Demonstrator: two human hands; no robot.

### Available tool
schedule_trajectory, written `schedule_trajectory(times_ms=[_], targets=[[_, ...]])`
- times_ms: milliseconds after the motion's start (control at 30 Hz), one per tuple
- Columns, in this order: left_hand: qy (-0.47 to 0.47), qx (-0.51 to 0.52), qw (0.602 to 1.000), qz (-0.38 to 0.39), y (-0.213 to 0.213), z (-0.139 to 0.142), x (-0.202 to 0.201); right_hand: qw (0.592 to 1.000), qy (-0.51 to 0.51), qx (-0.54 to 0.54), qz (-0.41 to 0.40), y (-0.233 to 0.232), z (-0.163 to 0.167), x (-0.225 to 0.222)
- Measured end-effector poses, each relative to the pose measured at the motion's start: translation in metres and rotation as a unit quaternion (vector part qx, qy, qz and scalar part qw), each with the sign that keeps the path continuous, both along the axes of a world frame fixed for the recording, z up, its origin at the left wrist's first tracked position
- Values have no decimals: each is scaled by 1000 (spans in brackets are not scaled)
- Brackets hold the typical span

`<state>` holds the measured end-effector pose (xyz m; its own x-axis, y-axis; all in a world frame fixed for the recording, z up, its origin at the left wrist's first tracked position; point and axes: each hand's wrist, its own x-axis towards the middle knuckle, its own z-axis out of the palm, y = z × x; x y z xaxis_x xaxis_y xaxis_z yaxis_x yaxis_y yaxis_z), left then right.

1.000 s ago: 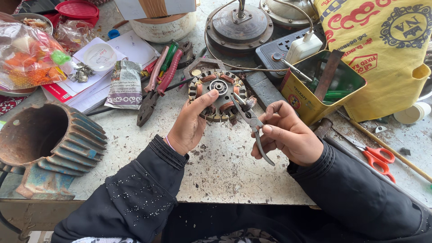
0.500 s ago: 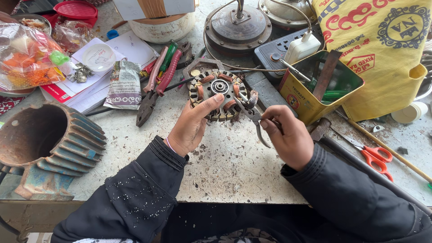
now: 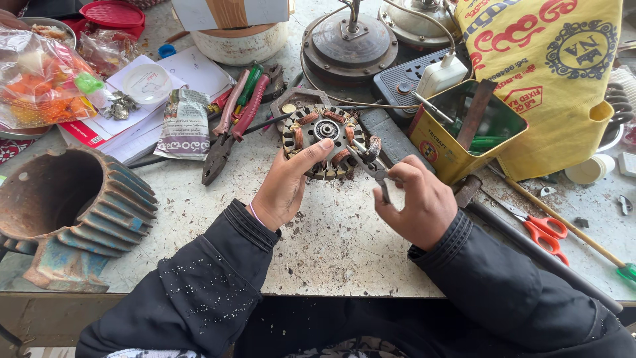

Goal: The person uses pliers to pull and adjust copper windings on a motor armature held in the left hand. The armature is rotated and repositioned repeatedly while the person works on different sections of the winding.

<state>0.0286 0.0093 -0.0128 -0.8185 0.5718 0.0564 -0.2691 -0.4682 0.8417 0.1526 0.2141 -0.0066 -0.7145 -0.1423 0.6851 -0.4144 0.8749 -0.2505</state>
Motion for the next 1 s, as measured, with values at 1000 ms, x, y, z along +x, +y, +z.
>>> schedule_trajectory(times_ms=[1000], targets=[[-29, 48, 998, 14, -1, 3, 0, 994, -79, -50, -52, 11, 27, 0]])
